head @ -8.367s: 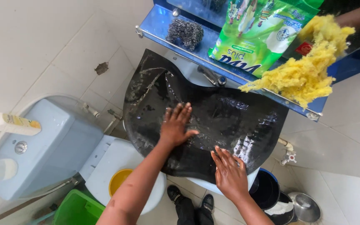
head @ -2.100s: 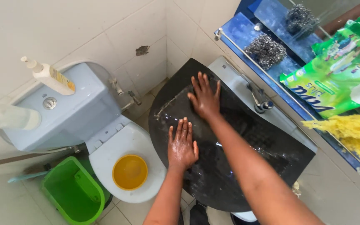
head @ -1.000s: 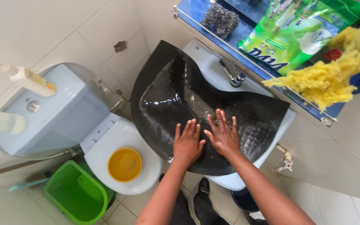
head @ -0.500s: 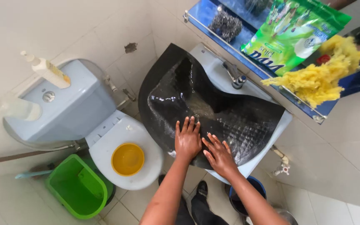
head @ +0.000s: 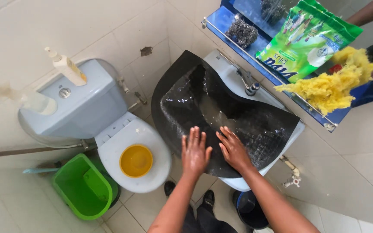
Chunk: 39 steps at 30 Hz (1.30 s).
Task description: The recorder washes a semi-circular bathroom mat in a sink using soap and water.
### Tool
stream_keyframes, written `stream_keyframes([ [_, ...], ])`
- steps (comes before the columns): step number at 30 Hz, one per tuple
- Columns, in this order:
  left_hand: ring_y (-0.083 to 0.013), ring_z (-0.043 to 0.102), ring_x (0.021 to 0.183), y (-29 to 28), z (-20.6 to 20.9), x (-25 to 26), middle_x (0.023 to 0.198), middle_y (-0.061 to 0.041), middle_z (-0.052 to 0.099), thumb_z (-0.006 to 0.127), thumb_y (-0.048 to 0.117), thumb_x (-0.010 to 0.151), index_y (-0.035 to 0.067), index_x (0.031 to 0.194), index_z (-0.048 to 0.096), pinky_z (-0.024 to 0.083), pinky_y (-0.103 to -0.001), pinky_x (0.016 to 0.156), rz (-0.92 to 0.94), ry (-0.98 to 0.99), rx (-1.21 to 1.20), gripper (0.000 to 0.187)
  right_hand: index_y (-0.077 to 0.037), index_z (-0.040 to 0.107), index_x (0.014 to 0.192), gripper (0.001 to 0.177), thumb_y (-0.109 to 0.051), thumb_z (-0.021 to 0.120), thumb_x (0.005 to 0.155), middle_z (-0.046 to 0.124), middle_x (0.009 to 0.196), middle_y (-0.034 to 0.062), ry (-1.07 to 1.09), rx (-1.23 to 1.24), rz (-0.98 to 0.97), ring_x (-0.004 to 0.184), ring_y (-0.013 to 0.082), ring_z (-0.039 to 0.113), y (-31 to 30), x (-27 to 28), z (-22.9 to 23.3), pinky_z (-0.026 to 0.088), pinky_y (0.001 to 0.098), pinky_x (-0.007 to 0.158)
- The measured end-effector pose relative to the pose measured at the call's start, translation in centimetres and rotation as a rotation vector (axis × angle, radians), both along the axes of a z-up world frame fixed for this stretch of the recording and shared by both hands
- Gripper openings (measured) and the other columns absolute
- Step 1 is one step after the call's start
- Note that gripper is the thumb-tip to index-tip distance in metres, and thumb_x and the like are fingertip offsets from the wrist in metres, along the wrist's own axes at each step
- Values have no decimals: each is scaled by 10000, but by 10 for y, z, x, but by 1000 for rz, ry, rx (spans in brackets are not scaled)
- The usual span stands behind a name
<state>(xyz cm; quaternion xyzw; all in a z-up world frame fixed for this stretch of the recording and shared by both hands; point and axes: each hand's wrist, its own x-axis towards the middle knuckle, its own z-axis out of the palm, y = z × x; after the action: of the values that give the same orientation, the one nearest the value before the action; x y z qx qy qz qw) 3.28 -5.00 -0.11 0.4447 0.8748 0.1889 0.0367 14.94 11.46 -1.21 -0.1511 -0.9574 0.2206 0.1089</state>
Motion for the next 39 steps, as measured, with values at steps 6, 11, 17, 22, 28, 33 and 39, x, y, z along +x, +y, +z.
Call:
stream_keyframes([
  [6,-290,191,1558,-14,16,-20,1676,-154,262,534,561,955,91,1547,424,96,-570,1231,76,-57,58,764,-65,357,1578,684,-402,530,1009,293,1671,126,-55,103,184,1554,293,234,28,-76,-8,222,457,1234],
  [11,-311,89,1565,-11,21,-28,1683,-164,152,487,547,976,106,1570,341,45,-577,1220,63,-173,-115,754,-66,247,1601,779,-494,505,1004,188,1679,131,-182,7,108,1554,285,142,18,-144,-28,162,469,1233],
  [17,-312,84,1564,-9,10,-28,1679,-179,164,458,559,986,1,1593,270,35,-561,1221,47,-90,-51,846,-185,259,1637,620,-411,398,1077,146,1739,65,-203,-302,145,1600,251,123,22,-142,-41,101,530,1252],
  [22,-310,131,1572,-5,28,-33,1668,-200,236,463,530,977,41,1594,307,45,-557,1240,59,-87,-22,803,-150,226,1623,691,-442,458,1042,182,1708,72,-165,-143,81,1581,265,150,28,-96,-43,180,504,1262],
  [28,-317,135,1551,39,-1,-62,1646,-218,201,529,389,936,-47,1552,273,60,-545,1246,-85,-90,-371,797,-136,209,1652,637,-320,405,1074,125,1739,104,-207,-140,138,1581,289,106,-7,-53,-30,79,554,1229],
  [33,-276,254,1560,80,-8,-108,1695,-154,222,541,360,915,90,1599,299,192,-531,1242,-53,6,-220,774,-190,261,1620,606,-359,389,1052,186,1708,56,-369,-86,62,1561,240,166,-26,-12,5,116,523,1217],
  [39,-292,186,1560,128,-22,-67,1720,-107,158,433,527,1007,146,1646,150,192,-588,1200,-155,-214,76,796,-220,345,1586,567,-416,415,1059,289,1676,19,-450,-373,52,1556,241,228,-45,7,40,158,491,1216],
])
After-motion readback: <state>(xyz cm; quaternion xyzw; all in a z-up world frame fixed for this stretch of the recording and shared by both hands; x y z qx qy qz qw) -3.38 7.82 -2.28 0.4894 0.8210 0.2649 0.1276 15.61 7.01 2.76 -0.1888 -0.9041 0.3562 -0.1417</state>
